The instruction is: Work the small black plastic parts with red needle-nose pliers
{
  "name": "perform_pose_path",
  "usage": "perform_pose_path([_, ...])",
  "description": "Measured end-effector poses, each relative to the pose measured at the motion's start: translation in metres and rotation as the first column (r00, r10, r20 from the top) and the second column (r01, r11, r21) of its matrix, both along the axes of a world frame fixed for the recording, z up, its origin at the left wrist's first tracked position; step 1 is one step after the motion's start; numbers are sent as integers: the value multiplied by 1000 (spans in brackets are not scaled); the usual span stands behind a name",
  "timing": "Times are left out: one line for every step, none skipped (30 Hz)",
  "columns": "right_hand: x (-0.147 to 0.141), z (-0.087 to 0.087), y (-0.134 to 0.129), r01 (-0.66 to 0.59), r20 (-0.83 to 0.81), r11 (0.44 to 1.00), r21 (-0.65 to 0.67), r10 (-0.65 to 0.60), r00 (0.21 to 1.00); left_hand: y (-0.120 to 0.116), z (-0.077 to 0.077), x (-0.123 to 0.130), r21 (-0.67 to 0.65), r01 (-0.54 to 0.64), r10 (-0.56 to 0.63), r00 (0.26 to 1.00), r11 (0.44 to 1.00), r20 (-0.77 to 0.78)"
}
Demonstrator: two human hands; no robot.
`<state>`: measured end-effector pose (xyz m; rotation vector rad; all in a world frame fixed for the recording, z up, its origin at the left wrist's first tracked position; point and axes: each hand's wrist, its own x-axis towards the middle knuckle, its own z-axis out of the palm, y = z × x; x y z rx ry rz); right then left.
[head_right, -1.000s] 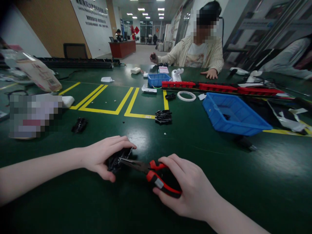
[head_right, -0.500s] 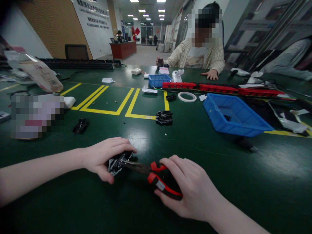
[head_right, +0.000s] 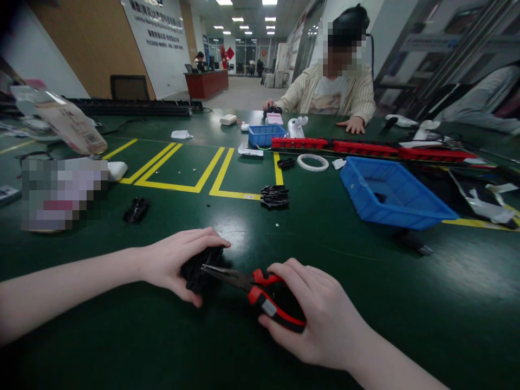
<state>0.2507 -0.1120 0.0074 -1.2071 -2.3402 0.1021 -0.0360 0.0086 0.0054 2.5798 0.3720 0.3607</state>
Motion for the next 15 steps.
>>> perform_pose_path([0,0,0,3,3,1000,0,-3,1000,0,0,0,-1,-1,1,1000,1000,-1])
perform_pose_path([0,0,0,9,8,1000,2,-9,1000,0,0,0,-2,2,-2,1000,1000,-2])
perform_pose_path([0,0,-1,14,14,1000,7,-15,1000,1,0,0,-3,8,-8,1000,1000,-4])
perform_pose_path([0,-1,-1,14,20,1000,17,-15,1000,1,1,1,-4,18,-18,1000,1000,-6])
perform_pose_path([0,-1,-1,10,27,999,32,-11,1000,2,1,1,-6,29,-29,1000,1000,-6])
perform_pose_path([0,-2,-1,2,35,999,52,-4,999,2,1,1,-9,41,-41,999,999,-6])
perform_pose_path([1,-3,-1,-7,44,997,76,4,999,3,1,1,-14,49,-49,999,999,-4])
perform_pose_path([1,-3,-1,-13,53,995,99,8,999,3,0,1,-17,55,-55,999,998,0])
perform_pose_path([1,-4,-1,-17,60,993,118,9,998,4,0,1,-21,57,-57,998,998,2])
perform_pose_path([1,-5,-1,-17,65,992,129,8,998,4,0,2,-24,59,-59,998,998,4])
perform_pose_path([2,-5,-1,-14,67,991,131,5,998,4,0,2,-25,59,-59,998,998,4])
perform_pose_path([2,-6,-1,-14,66,991,131,5,998,4,0,2,-25,59,-58,998,998,5])
perform_pose_path([2,-6,-1,-16,64,992,129,8,998,4,0,2,-24,57,-57,998,998,4])
perform_pose_path([3,-6,-1,-19,63,992,126,11,998,4,0,2,-25,57,-57,998,998,3])
perform_pose_path([3,-7,-1,-20,60,992,126,13,998,4,0,2,-25,56,-56,998,998,5])
